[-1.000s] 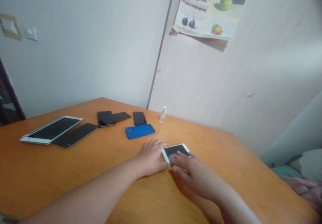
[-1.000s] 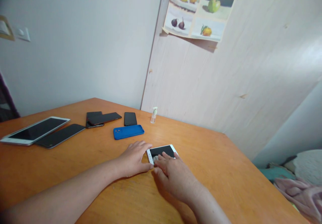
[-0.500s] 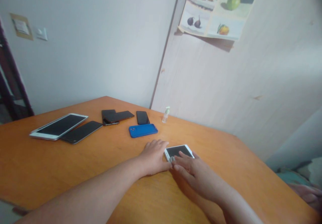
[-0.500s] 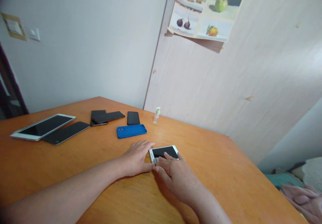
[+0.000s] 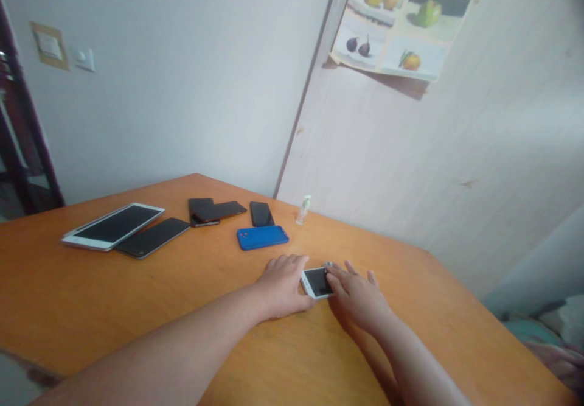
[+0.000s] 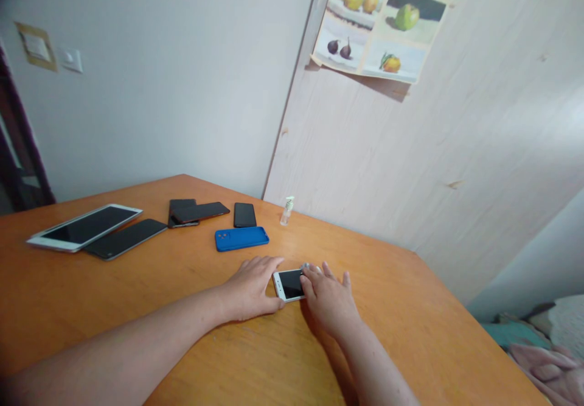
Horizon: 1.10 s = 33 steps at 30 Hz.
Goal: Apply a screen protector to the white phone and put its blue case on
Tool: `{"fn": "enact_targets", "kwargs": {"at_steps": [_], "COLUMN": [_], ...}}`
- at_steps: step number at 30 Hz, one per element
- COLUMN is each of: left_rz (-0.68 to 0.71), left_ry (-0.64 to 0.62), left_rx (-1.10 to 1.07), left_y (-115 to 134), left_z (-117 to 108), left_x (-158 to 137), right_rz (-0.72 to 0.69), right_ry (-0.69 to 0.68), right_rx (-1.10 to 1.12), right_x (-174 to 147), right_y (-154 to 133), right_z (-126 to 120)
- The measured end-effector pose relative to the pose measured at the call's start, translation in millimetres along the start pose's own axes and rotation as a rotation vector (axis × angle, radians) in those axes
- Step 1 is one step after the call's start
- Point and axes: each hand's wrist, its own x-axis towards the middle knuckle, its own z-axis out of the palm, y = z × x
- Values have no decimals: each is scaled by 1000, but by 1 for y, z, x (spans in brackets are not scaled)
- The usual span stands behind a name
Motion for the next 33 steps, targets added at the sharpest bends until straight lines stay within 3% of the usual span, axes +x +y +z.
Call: {"fn": "enact_targets", "kwargs": {"at_steps": [2, 4, 10, 12, 16, 18, 20, 24, 26, 31, 33], "left_rz": [-2, -1, 6, -4, -6, -3, -4, 7, 11, -1, -6], "left_ry": [-7, -8, -1, -10, -16, -14, -15, -30, -36, -39, -39], "left_rx": [0, -3, -24, -28, -25, -21, -17, -10, -6, -4, -5], "left_y": [0, 1, 3, 4, 4, 3, 2, 1, 0, -2, -3], "left_z": [0, -1, -4, -5, -4, -4, -3, -5, -6, -6, -6], "left_x": [0, 0, -2, -2, -2, -2, -1, -1, -1, -1, -1], "right_rz": [85, 79, -290, -242, 31, 70, 10, -283, -330, -13, 32], "right_ry": [6, 6, -51, -49, -13, -5, -16, -70, -93, -64, -43], "right_rx": [-40, -35, 138, 122, 21, -1, 20, 144, 163, 57, 40], "right_x": [1, -2, -18, -14, -1, 0, -7, -27, -30, -19, -20], "right_y": [9, 6, -27, -22, 5, 10, 2, -24, -26, 4, 6], "right_z": [1, -1, -5, -3, 3, 3, 1, -8, -12, -12, -13]}}
